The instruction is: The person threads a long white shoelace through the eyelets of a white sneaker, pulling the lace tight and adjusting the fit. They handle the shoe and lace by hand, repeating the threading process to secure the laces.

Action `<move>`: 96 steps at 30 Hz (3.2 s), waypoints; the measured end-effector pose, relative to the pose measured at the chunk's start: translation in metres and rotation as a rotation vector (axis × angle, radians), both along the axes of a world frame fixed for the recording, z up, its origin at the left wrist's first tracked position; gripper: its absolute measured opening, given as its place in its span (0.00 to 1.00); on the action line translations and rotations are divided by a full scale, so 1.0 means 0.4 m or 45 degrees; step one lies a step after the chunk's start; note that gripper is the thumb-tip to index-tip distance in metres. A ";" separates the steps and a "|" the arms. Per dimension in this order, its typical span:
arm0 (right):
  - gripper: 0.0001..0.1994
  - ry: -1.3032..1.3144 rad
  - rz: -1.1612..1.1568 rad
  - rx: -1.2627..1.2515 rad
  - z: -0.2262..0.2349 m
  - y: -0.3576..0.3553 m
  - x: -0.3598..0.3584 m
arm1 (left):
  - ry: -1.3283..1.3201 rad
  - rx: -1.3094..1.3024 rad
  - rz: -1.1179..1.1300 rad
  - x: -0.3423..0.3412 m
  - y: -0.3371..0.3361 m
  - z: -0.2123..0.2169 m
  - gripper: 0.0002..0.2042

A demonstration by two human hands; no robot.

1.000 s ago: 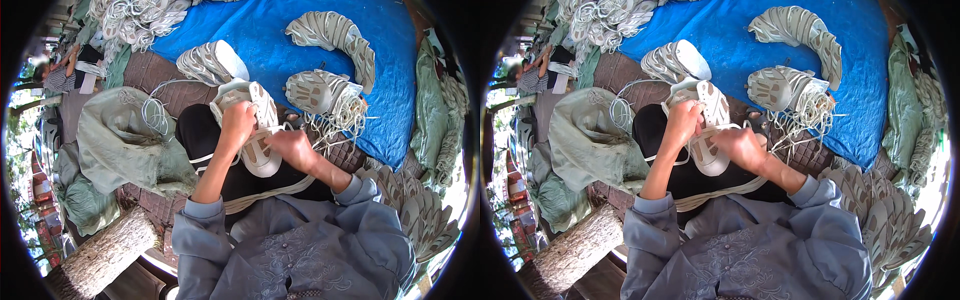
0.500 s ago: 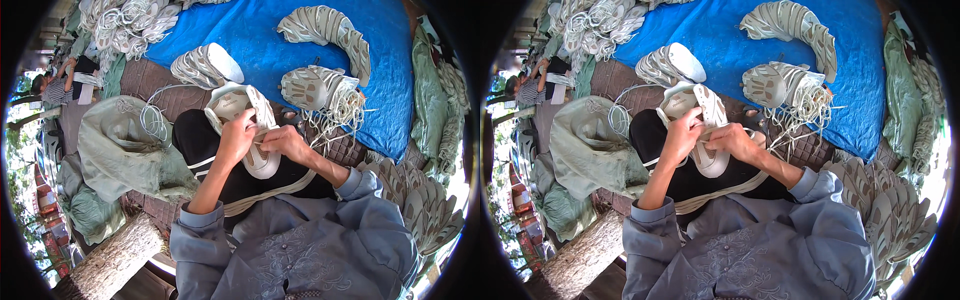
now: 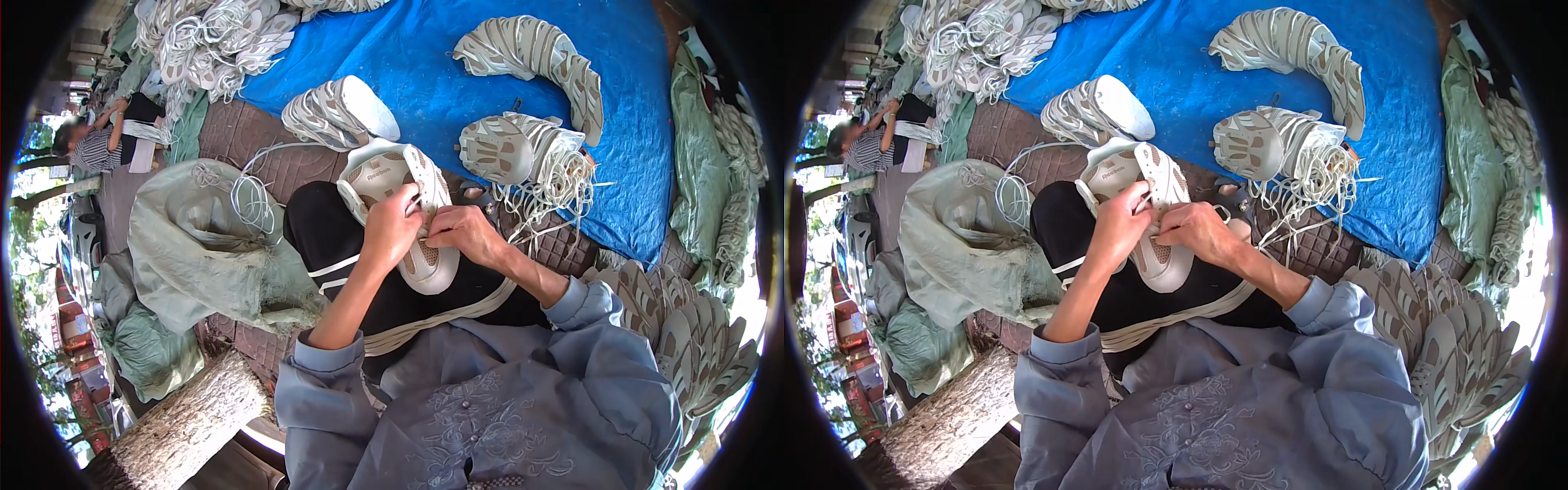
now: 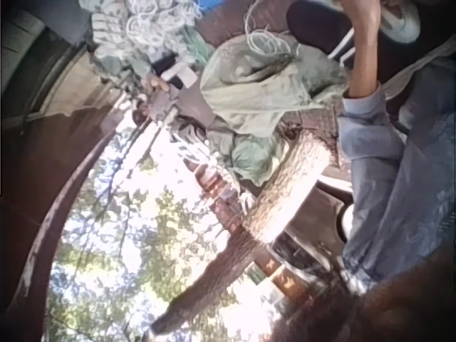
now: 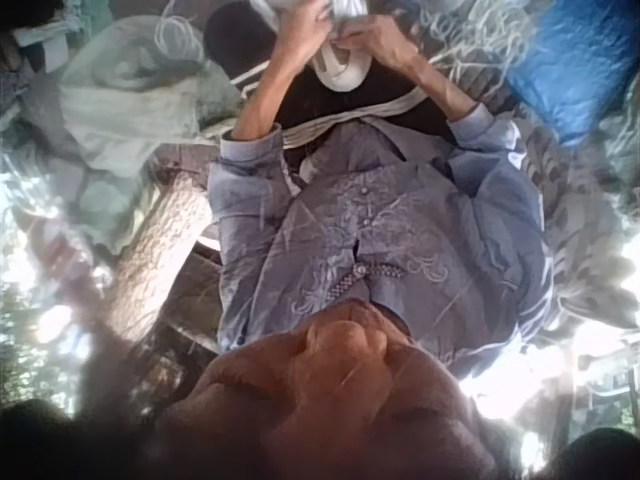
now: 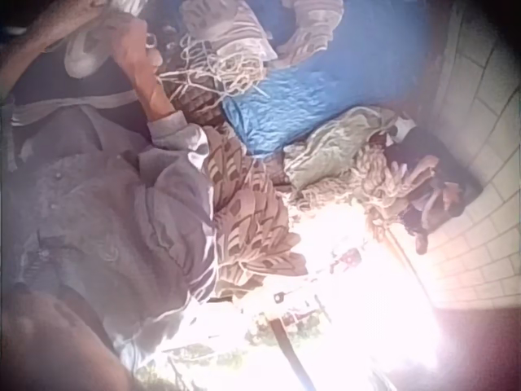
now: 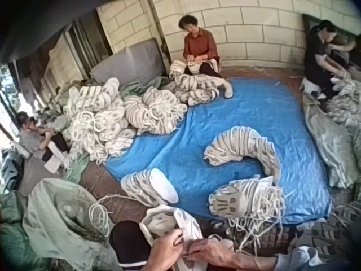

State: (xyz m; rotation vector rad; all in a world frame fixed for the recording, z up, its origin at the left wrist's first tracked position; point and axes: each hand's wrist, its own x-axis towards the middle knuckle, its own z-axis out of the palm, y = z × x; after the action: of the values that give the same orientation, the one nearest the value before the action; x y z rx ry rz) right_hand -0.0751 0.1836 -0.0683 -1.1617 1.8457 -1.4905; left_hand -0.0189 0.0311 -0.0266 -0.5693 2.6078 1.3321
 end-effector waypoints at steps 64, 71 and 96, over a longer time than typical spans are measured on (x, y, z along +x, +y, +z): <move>0.05 1.283 0.064 -0.160 -0.005 -0.049 -0.130 | -0.004 -0.579 -0.858 -0.104 -0.063 -0.015 0.05; 0.08 1.188 -0.095 -0.082 -0.003 -0.036 -0.109 | 0.231 -0.754 -0.863 -0.060 -0.049 -0.007 0.05; 0.04 0.174 -0.075 -0.096 0.085 -0.120 -0.104 | 0.629 0.977 0.452 0.044 -0.086 0.019 0.15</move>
State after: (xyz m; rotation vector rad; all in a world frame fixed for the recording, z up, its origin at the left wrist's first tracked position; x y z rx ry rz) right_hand -0.1166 0.1354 -0.0344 -1.2834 1.9434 -1.5604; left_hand -0.0012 -0.0034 -0.0189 -0.6288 2.0482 2.6758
